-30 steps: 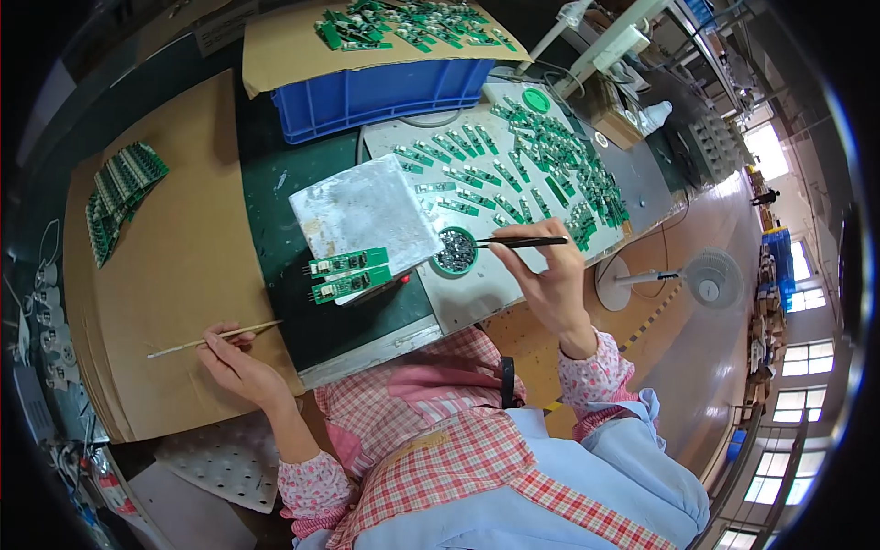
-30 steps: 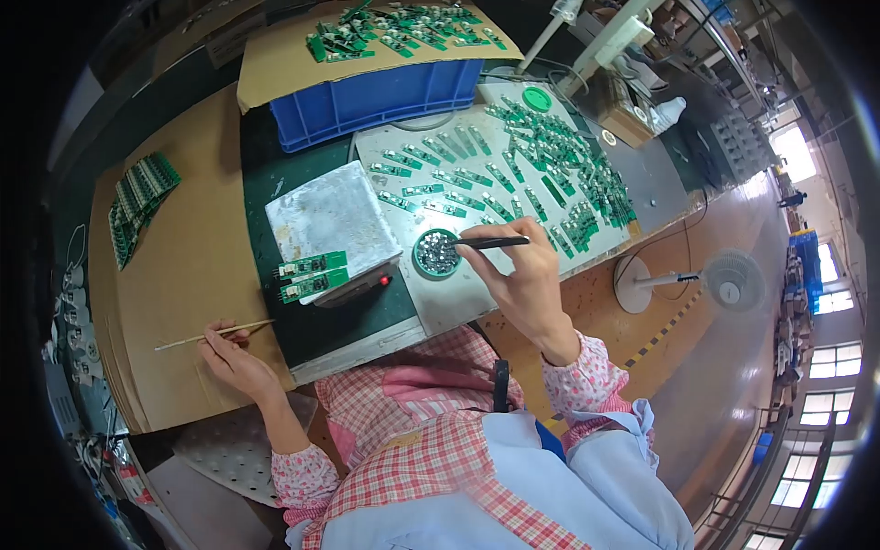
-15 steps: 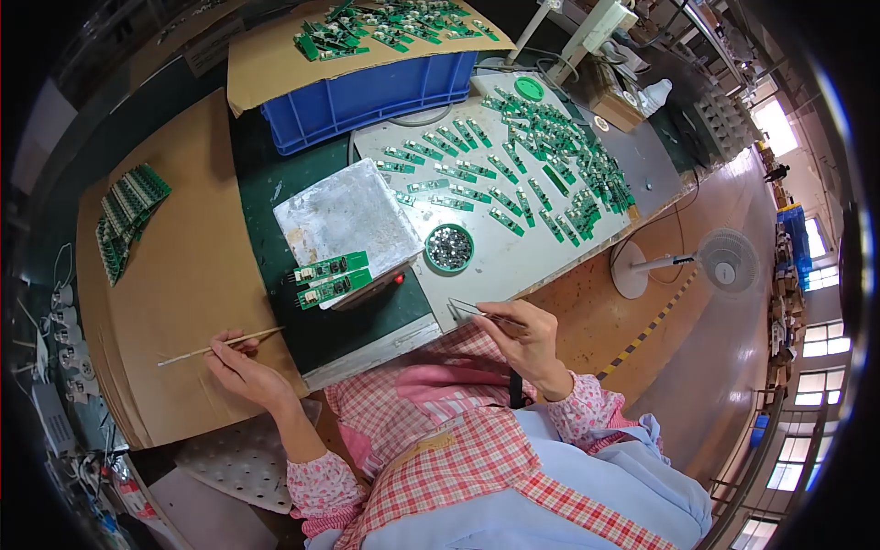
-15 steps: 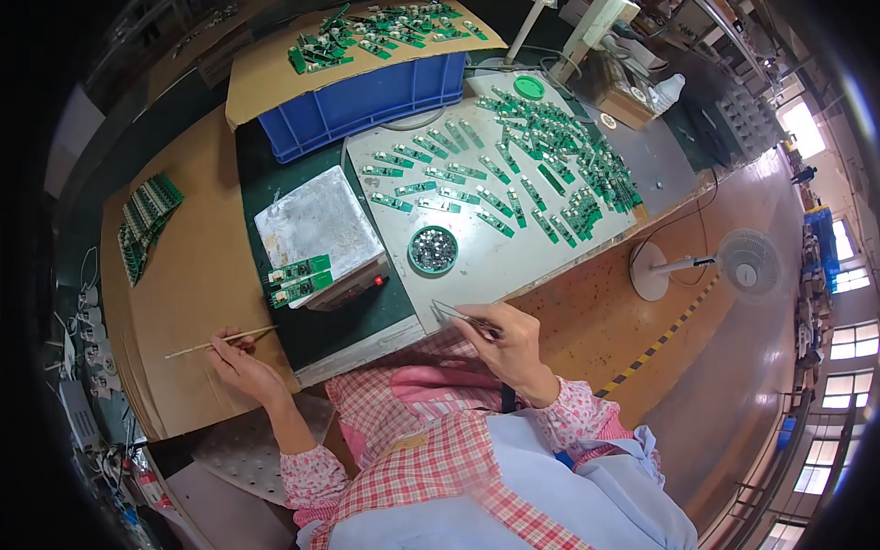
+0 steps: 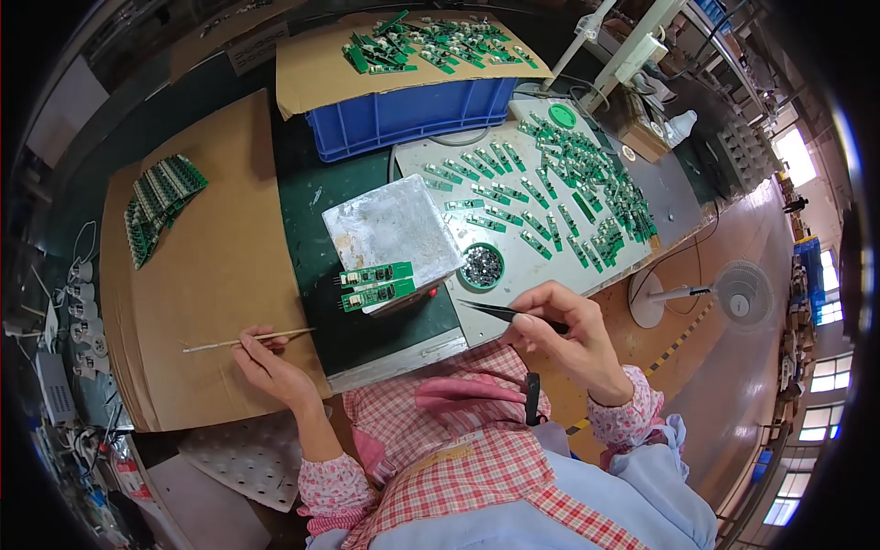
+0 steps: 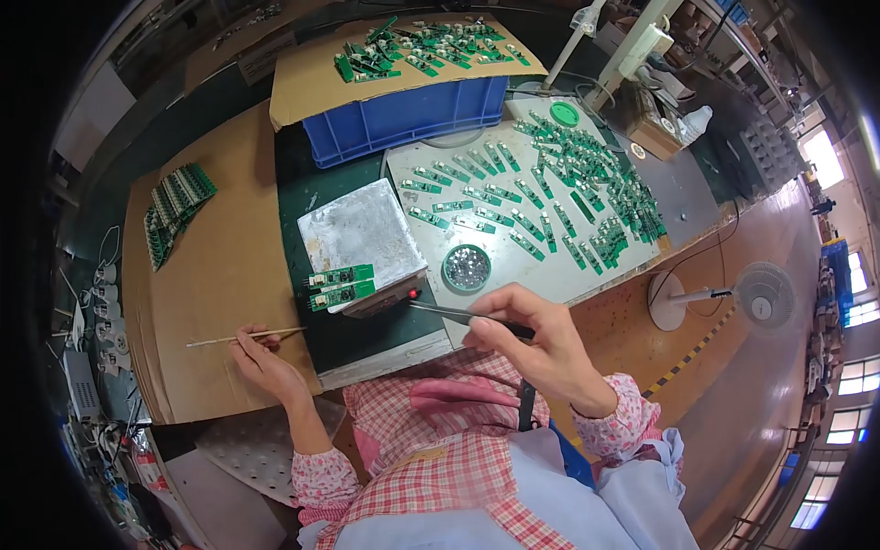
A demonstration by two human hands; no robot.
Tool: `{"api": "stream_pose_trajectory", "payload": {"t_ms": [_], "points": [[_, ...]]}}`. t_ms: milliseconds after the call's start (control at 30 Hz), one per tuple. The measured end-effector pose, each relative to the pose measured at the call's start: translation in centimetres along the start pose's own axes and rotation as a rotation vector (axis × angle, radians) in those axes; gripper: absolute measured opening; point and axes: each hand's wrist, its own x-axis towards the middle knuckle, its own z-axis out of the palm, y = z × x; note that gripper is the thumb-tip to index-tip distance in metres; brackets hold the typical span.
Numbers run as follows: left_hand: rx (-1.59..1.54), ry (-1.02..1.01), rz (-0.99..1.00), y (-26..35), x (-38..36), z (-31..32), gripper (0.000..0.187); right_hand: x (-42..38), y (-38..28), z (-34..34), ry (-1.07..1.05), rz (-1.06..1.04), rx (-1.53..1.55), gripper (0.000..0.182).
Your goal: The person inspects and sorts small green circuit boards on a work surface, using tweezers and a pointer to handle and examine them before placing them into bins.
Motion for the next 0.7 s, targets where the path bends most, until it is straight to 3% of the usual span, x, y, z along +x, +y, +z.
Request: {"api": "stream_pose_trajectory", "payload": {"t_ms": [133, 700], "points": [[-0.014, 0.005, -0.012, -0.1, 0.0, -0.1, 0.03, 2.1, 0.1, 0.8, -0.132, -0.011, -0.026, 0.019], [-0.037, 0.017, -0.057, 0.2, -0.1, 0.0, 0.029, 3.6, -0.5, 1.7, -0.167, 0.112, -0.004, 0.02]]}}
